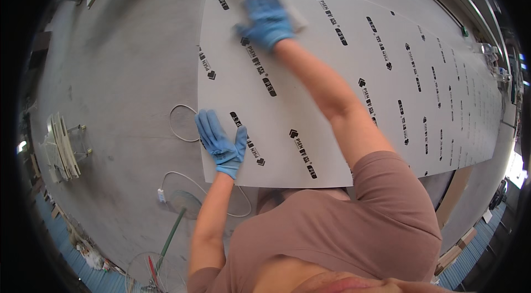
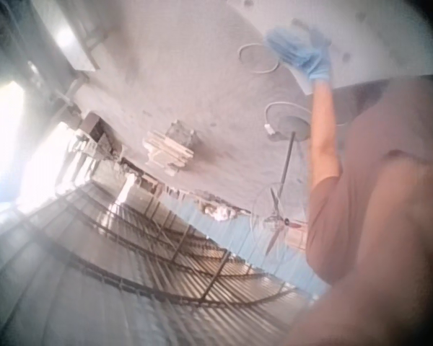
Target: The person wipes a large white panel with a cloth while wearing blue gloves. They flip the panel over and continue wiping the other side. The person then places the panel on the floor and wipes it again before picking it up and wiping it once more.
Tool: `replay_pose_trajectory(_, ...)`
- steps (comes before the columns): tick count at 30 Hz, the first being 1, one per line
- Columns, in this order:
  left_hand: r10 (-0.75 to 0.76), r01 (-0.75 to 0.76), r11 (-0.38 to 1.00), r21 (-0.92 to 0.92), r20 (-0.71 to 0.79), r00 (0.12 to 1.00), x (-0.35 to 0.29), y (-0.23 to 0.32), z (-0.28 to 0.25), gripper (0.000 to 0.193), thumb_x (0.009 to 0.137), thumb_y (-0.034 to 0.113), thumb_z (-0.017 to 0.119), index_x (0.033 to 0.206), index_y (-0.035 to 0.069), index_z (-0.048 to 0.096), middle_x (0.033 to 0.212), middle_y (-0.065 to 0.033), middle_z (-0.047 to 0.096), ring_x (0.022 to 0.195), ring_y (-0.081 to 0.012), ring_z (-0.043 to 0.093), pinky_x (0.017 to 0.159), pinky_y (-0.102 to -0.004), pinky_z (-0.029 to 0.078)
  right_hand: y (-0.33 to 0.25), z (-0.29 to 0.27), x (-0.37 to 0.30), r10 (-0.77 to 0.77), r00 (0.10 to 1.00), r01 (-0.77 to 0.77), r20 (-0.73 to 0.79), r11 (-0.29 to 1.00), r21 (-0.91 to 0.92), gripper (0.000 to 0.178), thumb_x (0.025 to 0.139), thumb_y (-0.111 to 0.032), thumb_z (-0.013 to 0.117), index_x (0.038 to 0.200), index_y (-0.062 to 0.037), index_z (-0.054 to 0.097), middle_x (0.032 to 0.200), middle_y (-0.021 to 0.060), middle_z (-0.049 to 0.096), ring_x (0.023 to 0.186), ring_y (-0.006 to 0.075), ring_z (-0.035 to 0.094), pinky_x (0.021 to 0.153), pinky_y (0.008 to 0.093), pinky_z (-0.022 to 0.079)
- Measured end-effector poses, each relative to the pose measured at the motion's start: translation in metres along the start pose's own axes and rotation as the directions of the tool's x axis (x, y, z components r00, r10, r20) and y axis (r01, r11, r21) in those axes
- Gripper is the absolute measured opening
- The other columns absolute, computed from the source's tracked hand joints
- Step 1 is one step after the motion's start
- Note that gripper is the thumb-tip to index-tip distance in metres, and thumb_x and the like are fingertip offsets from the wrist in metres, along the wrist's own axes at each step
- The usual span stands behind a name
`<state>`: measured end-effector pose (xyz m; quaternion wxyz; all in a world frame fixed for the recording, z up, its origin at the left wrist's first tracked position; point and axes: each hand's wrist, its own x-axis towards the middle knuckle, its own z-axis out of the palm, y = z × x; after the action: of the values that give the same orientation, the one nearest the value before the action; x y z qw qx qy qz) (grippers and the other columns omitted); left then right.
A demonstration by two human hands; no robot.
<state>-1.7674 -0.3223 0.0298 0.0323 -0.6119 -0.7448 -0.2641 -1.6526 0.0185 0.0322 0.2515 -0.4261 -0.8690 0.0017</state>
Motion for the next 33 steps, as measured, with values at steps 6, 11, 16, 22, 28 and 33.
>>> replay_pose_trajectory(6, -0.174, 0.13, 0.977, -0.168, -0.279, 0.944, 0.002, 0.018, -0.031, 0.088, 0.106, 0.053, 0.054, 0.163, -0.007, 0.022, 0.169, -0.0271, 0.026, 0.16, -0.0437, 0.02, 0.129, -0.0563, 0.016, -0.194, -0.024, -0.119, -0.554, 0.832, 0.54, -0.031, 0.795, 0.277, 0.063, 0.092, -0.046, 0.058, 0.134, -0.0002, 0.064, 0.153, 0.0169, 0.055, 0.148, 0.0302, 0.046, 0.128, 0.048, 0.026)
replay_pose_trajectory(11, -0.176, 0.106, 0.963, -0.247, -0.28, 0.944, 0.008, 0.048, -0.047, 0.083, 0.109, 0.049, 0.05, 0.163, -0.008, 0.021, 0.17, -0.0271, 0.023, 0.16, -0.0446, 0.019, 0.128, -0.0582, 0.017, -0.198, -0.017, -0.156, -0.618, 0.786, 0.556, -0.01, 0.699, 0.45, 0.044, 0.09, -0.031, 0.061, 0.128, -0.009, 0.069, 0.148, 0.0155, 0.059, 0.144, 0.0308, 0.05, 0.129, 0.0482, 0.025)
replay_pose_trajectory(16, -0.067, 0.033, 0.982, -0.187, -0.182, 0.981, -0.011, 0.05, -0.038, 0.081, 0.109, 0.045, 0.052, 0.161, -0.009, 0.023, 0.168, -0.0284, 0.027, 0.157, -0.0476, 0.023, 0.127, -0.0597, 0.019, 0.023, -0.056, -0.142, -0.181, 0.983, 0.181, -0.038, 0.983, 0.004, 0.062, 0.088, -0.048, 0.065, 0.132, -0.004, 0.063, 0.15, 0.022, 0.053, 0.14, 0.0359, 0.048, 0.122, 0.0506, 0.031)
replay_pose_trajectory(22, -0.155, 0.144, 0.979, -0.146, -0.065, 0.986, -0.052, 0.014, -0.034, 0.082, 0.104, 0.044, 0.06, 0.158, -0.009, 0.031, 0.163, -0.0311, 0.033, 0.155, -0.0495, 0.027, 0.126, -0.0584, 0.022, 0.263, -0.227, -0.366, 0.767, 0.607, -0.775, -0.206, 0.515, -0.365, 0.094, 0.101, -0.06, 0.056, 0.167, -0.0024, 0.024, 0.175, 0.0182, 0.021, 0.163, 0.031, 0.019, 0.133, 0.0411, 0.013)
replay_pose_trajectory(28, -0.206, 0.2, 0.977, -0.07, -0.089, 0.974, -0.069, -0.024, -0.038, 0.081, 0.102, 0.044, 0.062, 0.156, -0.009, 0.035, 0.162, -0.0318, 0.035, 0.154, -0.0491, 0.028, 0.127, -0.059, 0.022, 0.275, -0.257, -0.508, 0.895, 0.022, -0.857, -0.445, -0.212, -0.469, 0.099, 0.099, -0.078, 0.034, 0.165, -0.0048, 0.033, 0.173, 0.0214, 0.027, 0.161, 0.0369, 0.024, 0.127, 0.0566, 0.02)
replay_pose_trajectory(33, -0.27, 0.26, 0.96, -0.101, -0.097, 0.958, -0.07, -0.025, -0.036, 0.08, 0.102, 0.042, 0.063, 0.156, -0.01, 0.035, 0.162, -0.0318, 0.035, 0.154, -0.0491, 0.028, 0.127, -0.0588, 0.022, 0.225, -0.19, -0.382, 0.766, 0.538, -0.759, -0.351, 0.259, -0.598, 0.105, 0.099, -0.072, 0.048, 0.169, -0.0027, 0.015, 0.177, 0.0188, 0.015, 0.163, 0.0326, 0.019, 0.13, 0.044, 0.021)
